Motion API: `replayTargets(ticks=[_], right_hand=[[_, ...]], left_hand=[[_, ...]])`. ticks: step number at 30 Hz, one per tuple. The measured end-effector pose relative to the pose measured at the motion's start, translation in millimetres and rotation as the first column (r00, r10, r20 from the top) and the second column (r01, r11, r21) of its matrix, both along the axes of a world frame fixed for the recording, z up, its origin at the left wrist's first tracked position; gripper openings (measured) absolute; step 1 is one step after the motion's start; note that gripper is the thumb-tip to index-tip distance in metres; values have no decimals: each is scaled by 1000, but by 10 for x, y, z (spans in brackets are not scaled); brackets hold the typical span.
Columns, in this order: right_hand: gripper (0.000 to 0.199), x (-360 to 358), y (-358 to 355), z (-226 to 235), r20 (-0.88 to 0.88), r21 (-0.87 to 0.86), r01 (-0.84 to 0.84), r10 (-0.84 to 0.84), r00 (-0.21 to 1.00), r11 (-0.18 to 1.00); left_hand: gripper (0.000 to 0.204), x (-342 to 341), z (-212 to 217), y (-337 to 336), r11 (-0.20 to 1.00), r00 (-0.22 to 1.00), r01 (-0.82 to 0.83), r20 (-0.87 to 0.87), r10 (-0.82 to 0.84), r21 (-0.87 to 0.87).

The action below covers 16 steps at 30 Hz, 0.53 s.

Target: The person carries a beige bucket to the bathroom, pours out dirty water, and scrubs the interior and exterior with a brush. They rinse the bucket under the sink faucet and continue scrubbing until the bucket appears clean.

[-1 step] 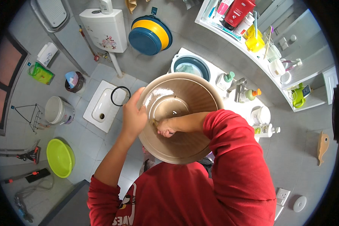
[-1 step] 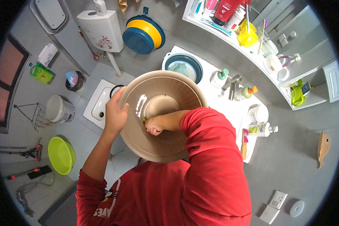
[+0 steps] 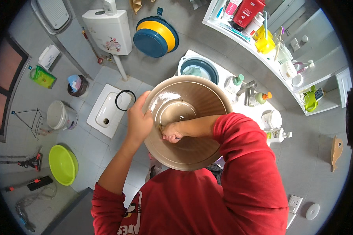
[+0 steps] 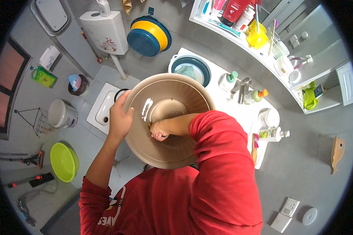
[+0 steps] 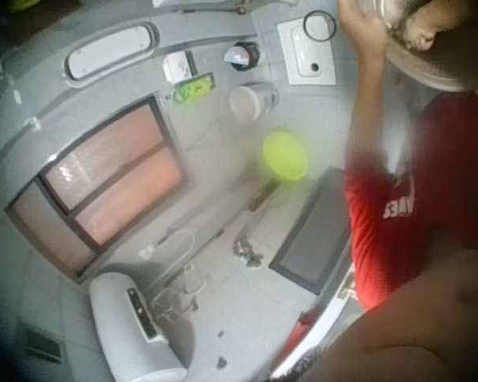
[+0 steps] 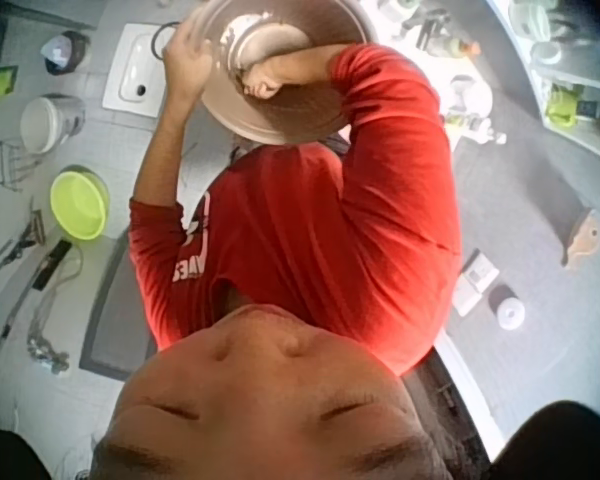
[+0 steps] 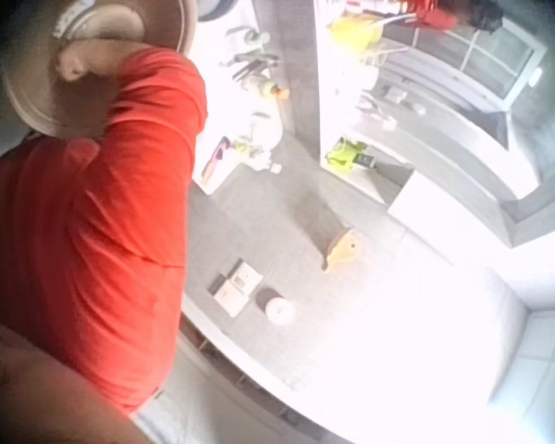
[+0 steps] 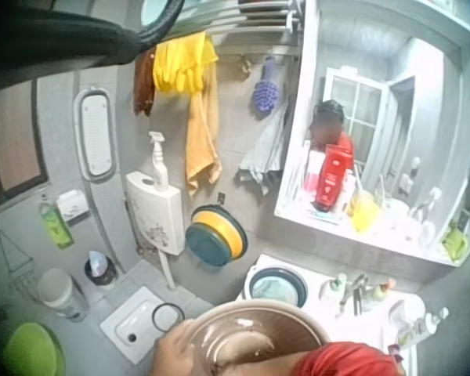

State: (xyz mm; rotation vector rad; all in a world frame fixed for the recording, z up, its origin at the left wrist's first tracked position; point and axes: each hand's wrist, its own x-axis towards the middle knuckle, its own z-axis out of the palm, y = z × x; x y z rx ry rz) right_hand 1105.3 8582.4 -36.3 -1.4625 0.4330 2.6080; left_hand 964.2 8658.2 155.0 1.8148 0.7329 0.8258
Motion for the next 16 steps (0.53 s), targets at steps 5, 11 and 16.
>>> replayTargets(ticks=[5,11,16], right_hand=[[15,134,69,-238,84,52,-187,182,980,981],[15,177,50,256,3,-86,-3,3,1000,996],[17,20,69,363,279,149,-126,81,957,981]], left_hand=[[46,63,114,18,999,999,32,-18,-32,-2],[45,48,88,36,999,999,33,-10,-33,5],[45,85,37,-2,999,999,28,-16,-29,-38]])
